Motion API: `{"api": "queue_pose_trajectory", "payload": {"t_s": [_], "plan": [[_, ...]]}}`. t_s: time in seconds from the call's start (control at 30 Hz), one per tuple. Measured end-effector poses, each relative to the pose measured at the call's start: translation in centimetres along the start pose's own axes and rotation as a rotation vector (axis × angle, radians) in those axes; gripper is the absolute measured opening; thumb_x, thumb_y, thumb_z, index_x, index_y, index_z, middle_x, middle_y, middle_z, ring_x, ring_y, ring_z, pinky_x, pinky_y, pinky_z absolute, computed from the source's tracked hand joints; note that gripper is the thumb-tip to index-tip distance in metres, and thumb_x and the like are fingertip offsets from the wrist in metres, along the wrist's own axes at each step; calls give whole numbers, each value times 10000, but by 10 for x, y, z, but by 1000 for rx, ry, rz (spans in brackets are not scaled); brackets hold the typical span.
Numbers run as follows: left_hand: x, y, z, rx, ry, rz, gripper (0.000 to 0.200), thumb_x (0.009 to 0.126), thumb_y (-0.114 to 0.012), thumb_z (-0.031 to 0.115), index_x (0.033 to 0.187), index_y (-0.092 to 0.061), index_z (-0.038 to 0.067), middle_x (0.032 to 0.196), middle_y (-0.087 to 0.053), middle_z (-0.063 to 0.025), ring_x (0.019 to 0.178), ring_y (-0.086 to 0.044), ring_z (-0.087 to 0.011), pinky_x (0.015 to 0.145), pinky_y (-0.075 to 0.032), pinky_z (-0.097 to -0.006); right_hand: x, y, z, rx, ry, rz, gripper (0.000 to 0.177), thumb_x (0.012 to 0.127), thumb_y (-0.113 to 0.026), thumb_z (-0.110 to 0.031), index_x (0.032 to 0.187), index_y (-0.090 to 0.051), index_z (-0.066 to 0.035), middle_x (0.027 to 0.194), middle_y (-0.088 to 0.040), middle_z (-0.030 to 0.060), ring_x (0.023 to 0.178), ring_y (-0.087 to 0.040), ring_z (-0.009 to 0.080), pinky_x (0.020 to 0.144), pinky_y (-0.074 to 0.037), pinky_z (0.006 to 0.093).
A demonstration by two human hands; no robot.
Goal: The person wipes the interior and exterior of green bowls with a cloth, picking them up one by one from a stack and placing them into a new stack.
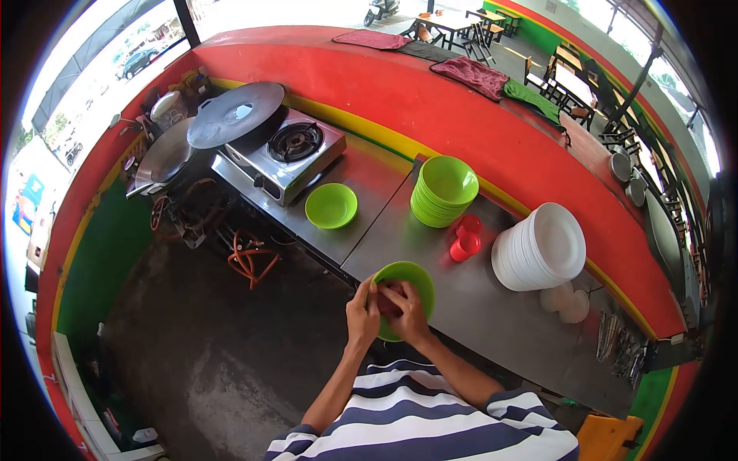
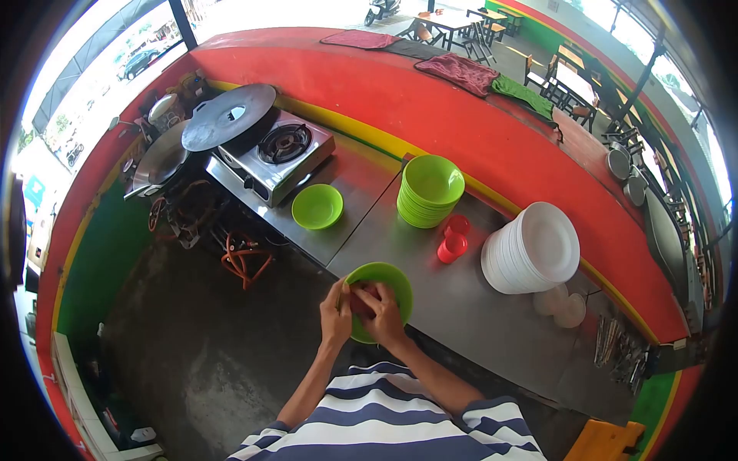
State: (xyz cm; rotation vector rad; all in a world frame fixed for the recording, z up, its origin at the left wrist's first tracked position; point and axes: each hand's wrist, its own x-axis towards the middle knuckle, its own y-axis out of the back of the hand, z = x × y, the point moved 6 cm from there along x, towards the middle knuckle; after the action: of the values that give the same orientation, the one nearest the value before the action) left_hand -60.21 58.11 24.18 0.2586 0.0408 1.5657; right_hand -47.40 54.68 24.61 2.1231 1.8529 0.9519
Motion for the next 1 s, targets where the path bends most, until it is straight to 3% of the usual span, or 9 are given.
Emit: {"api": "queue_pose_trajectory", "payload": {"t_s": [0.07, 0.2, 0.27, 0.3, 0.37, 0.5, 0.67, 0.77, 1.0], "plan": [[-16, 6, 9, 108, 93, -85, 297, 1033, -530, 124, 1305, -607, 33, 1049, -721, -230, 980, -729, -339, 815, -544, -361, 0, 9, 5, -233, 107, 35, 576, 690, -770, -29, 1249, -703, -148, 1188, -586, 137, 1114, -556, 345, 983, -486, 436], [-28, 29, 25, 161, -50, -3, 286, 1029, -533, 116, 1291, -615, 35, 1062, -708, -244, 994, -714, -378, 819, -550, -378, -22, 5, -9, -295, 198, 39, 601, 704, -741, -11, 1289, -681, -135, 1230, -585, 136, 1176, -528, 353, 1018, -457, 437], [-31, 44, 32, 167, -161, 105, 281, 1031, -531, 113, 1286, -622, 38, 1065, -709, -239, 992, -717, -374, 823, -551, -380, -38, -9, -25, -99, 101, -25, 598, 741, -743, -21, 1325, -647, -100, 1241, -575, 156, 1203, -522, 381, 1028, -456, 447], [-30, 51, 34, 165, -97, 119, 277, 1030, -532, 113, 1276, -629, 30, 1065, -717, -226, 1007, -714, -372, 830, -551, -378, -45, -15, -30, -8, 50, -57, 598, 760, -744, -25, 1344, -631, -83, 1246, -571, 166, 1216, -519, 394, 1033, -455, 452], [-36, 61, 31, 188, -146, 168, 271, 1040, -524, 129, 1265, -639, 32, 1058, -724, -219, 989, -725, -348, 818, -547, -360, -57, -28, -43, 98, 86, -154, 612, 783, -736, -19, 1377, -592, -55, 1265, -566, 179, 1223, -529, 398, 1033, -459, 440], [-44, 67, 18, 64, 63, 133, 285, 1054, -514, 180, 1262, -637, 29, 1017, -731, -218, 939, -735, -305, 798, -536, -341, -57, -51, -42, 460, -80, -221, 604, 785, -727, 7, 1373, -590, -28, 1274, -565, 183, 1180, -574, 369, 1006, -481, 397], [-33, 62, 25, 112, 48, 30, 315, 1060, -521, 234, 1261, -634, 20, 984, -721, -238, 920, -734, -303, 806, -536, -347, -16, -28, -40, -18, 252, -20, 572, 702, -759, -14, 1253, -703, -158, 1186, -606, 112, 1128, -585, 324, 986, -491, 420], [-28, 63, 32, 141, 2, 3, 308, 1057, -524, 228, 1258, -634, 22, 988, -710, -256, 941, -735, -329, 803, -542, -366, -6, -13, -40, -251, 394, 24, 562, 697, -754, -1, 1233, -716, -166, 1187, -611, 105, 1114, -582, 327, 968, -498, 416], [-17, 81, 54, 249, -139, 132, 285, 1050, -525, 192, 1251, -638, 23, 993, -710, -257, 964, -729, -358, 794, -551, -371, -42, -24, -47, -14, 181, -261, 675, 741, -725, 0, 1392, -592, -117, 1320, -585, 142, 1172, -590, 349, 1009, -487, 425]]}}
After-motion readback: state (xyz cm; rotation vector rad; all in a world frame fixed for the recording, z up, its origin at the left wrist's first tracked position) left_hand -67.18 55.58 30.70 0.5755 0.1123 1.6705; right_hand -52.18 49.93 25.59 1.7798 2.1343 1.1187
